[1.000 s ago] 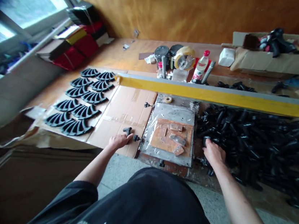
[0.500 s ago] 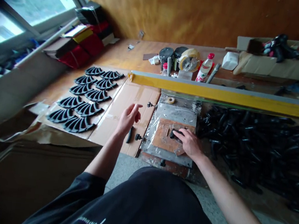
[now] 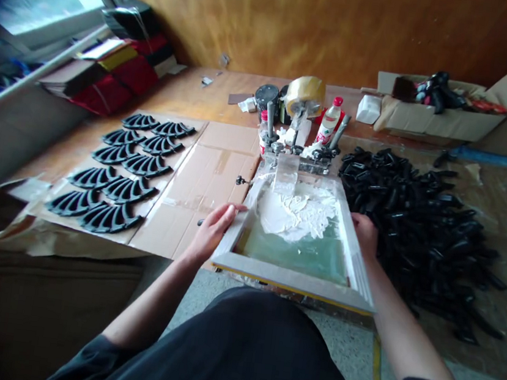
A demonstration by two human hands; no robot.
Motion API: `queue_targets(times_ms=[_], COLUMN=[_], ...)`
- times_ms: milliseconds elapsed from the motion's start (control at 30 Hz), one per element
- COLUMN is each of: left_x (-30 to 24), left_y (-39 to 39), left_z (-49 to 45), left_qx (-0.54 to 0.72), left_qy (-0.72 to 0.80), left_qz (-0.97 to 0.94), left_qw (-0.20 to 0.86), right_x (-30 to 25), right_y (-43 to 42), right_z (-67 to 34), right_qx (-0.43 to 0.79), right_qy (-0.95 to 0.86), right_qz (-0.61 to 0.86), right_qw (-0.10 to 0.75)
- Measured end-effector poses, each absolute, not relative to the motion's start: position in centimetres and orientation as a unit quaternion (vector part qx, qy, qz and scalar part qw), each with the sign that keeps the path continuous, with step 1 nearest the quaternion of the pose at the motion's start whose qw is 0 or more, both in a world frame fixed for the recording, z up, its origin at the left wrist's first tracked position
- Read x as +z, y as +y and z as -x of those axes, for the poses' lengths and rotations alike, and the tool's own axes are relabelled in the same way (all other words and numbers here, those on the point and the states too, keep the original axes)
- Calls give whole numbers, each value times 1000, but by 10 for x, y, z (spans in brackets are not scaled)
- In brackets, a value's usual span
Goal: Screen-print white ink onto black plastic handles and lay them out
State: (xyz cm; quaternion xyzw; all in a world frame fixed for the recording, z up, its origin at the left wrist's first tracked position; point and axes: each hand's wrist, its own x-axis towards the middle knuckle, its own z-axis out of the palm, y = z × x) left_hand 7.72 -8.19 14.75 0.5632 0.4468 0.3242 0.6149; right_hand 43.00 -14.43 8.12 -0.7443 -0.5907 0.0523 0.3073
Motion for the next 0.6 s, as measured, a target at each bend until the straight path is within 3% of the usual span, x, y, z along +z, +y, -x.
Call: queue_targets(times_ms=[167,400,600], left_x=[82,57,51], left_y=[-97,-91,-90], left_z=[-74,-80,-77], left_qx=[239,183,165], left_qy=[530,581,578], left_qz=[-560,-607,-618], left_qw=[590,511,507], right_x=[123,125,104], right_y=[-92,-50,-108], right_z=[-407,-316,-329], right_qx=[-23,63,102], right_qy=[-618,-761,-858], right_qz=[714,639,497], right_qw=[327,97,83])
